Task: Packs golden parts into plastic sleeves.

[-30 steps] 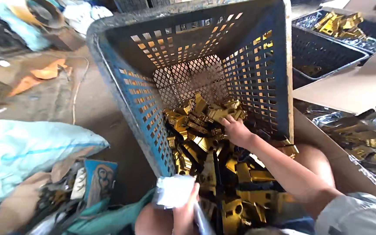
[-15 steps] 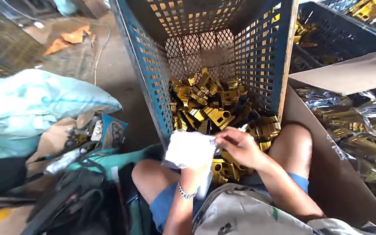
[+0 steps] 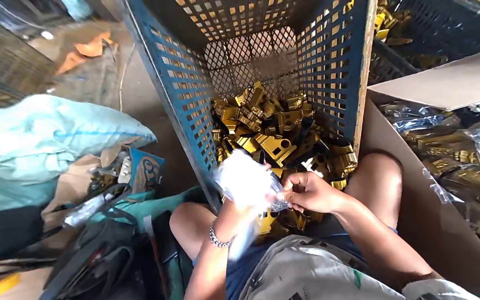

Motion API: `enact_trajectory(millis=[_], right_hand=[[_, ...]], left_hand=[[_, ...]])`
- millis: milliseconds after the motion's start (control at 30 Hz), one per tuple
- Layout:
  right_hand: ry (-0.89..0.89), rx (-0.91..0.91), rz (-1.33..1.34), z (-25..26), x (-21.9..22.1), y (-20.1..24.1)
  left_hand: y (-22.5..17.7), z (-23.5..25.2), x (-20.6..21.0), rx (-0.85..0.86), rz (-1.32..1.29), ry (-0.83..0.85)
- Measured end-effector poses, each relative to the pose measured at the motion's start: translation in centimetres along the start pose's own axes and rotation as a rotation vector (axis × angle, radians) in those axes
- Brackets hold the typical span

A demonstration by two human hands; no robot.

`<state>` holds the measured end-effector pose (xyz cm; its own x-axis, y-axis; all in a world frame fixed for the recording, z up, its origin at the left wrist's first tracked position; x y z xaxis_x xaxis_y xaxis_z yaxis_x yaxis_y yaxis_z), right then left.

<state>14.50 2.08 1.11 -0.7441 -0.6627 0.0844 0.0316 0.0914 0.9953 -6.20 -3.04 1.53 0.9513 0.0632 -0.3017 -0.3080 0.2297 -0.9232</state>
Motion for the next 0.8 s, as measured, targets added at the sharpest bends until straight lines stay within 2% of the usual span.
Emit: enact_trajectory(millis=[67,100,133,167,233,267,300,367,433,500,533,600,667,700,733,800], right_hand=[[-0.036,-0.007,0.062,0.6,0.2,-0.2],[-0.080,-0.029,0.108,0.9,0.4,-0.3],[-0.129,-0.063,0.128,1.2,0.6,-0.3],[-0.150,-0.119,0.100,1.7,1.0,-0.3],[-0.059,-0.259,-0.033,2.4,2.2,-0.3],[0.022,-0.332,-0.112,2.7,2.8,0.0],[0.090,-0.353,-0.176,3.0,2.8,0.6],[0.107,-0.270,-0.260,4.3,2.0,2.0],[0.010,-0.182,-0.280,6.1,1.2,2.6],[-0.079,-0.104,-0.198,7.6,1.5,3.0],[-0.050,-0.054,-0.153,8.1,1.9,3.6],[0.156,-0.006,-0.197,8.7,3.1,4.1],[0.406,0.008,-0.296,8.9,4.1,4.3],[0.469,-0.011,-0.309,8.9,4.1,4.4],[0.466,-0.053,-0.285,9.1,3.6,4.4],[0.303,-0.163,-0.178,9.7,1.8,4.3]], left_hand=[[1.6,0.7,-1.5,0.115,0.459,-0.383],[2.2,0.7,-2.1,0.151,0.602,-0.554],[2.1,0.5,-2.5,0.143,0.620,-0.653],[1.4,0.2,-2.7,0.092,0.477,-0.620],[-0.3,-0.8,-1.4,0.013,-0.027,-0.300],[-1.0,-1.2,-0.4,-0.022,-0.187,-0.150],[-1.2,-1.4,0.0,-0.036,-0.248,-0.099],[-0.3,-1.4,-1.0,0.055,-0.150,-0.197],[0.5,-1.4,-2.3,0.138,0.078,-0.347],[0.5,-1.4,-2.8,0.084,0.056,-0.395],[0.4,-1.3,-2.9,0.049,-0.020,-0.409],[0.0,-1.3,-3.0,0.013,-0.121,-0.420],[0.2,-1.3,-3.3,0.067,-0.105,-0.388],[0.5,-1.3,-3.7,0.121,-0.046,-0.360],[0.7,-1.3,-4.3,0.165,0.028,-0.348],[1.3,-1.5,-5.9,0.168,0.192,-0.399]])
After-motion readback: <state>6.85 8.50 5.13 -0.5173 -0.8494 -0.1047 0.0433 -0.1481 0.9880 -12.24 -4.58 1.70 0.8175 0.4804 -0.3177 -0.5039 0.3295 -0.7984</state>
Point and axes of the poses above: each hand's wrist, its own z-axis towards the middle knuckle, its own x-axis out of the palm, y = z × x, the point moved 1 cm from there along z, towards the middle knuckle, and after that the axes turned 2 degrees about z, right-handed, at the moved point
